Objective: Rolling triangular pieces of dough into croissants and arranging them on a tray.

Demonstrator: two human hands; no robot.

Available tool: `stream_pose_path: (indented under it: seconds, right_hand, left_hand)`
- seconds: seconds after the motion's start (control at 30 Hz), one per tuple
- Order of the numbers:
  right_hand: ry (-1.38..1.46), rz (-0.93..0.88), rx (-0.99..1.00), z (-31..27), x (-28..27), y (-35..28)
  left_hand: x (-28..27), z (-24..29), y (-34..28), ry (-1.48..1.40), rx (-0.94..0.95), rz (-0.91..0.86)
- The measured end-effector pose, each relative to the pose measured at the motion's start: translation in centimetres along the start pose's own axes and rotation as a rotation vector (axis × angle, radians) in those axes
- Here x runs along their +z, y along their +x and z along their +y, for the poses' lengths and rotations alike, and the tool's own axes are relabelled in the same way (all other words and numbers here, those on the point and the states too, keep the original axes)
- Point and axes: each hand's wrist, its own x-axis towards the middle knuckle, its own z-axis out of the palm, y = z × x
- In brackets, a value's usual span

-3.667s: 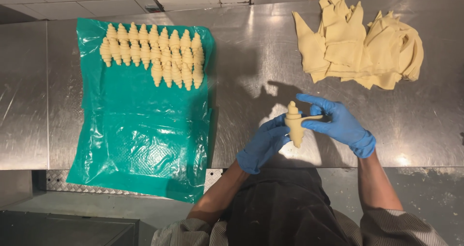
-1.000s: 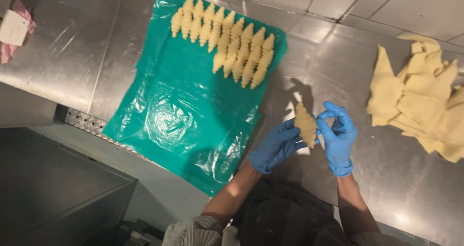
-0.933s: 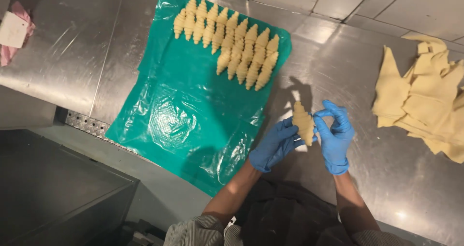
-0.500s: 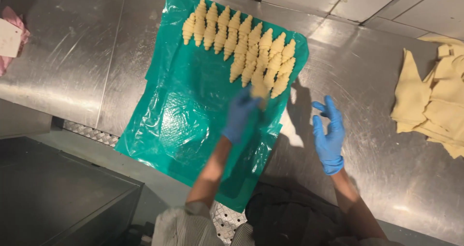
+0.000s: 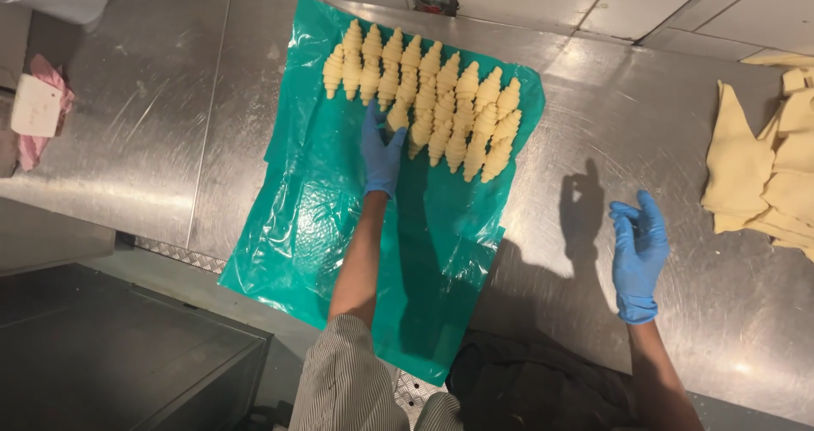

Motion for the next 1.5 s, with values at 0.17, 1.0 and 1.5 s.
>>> stream_pose_path:
  seconds: [0.17,1.0,1.5]
  right_hand:
    - [0.029,0.058,0.014,1.1,-2.8,-0.8]
    - [-0.763,0.269,-0.104,7.3,-44.0,6.0]
    - [-0.928,-0.523,-0.465,7.3,-34.3,26.0]
  left_hand:
    - [0.5,-2.6,-0.1,0.145,0.107,0.017]
    - [30.2,12.0,-37.1,0.662,0.465,-0.723]
    - [32.8,11.3,-41.4,0.783,0.383,-0.697]
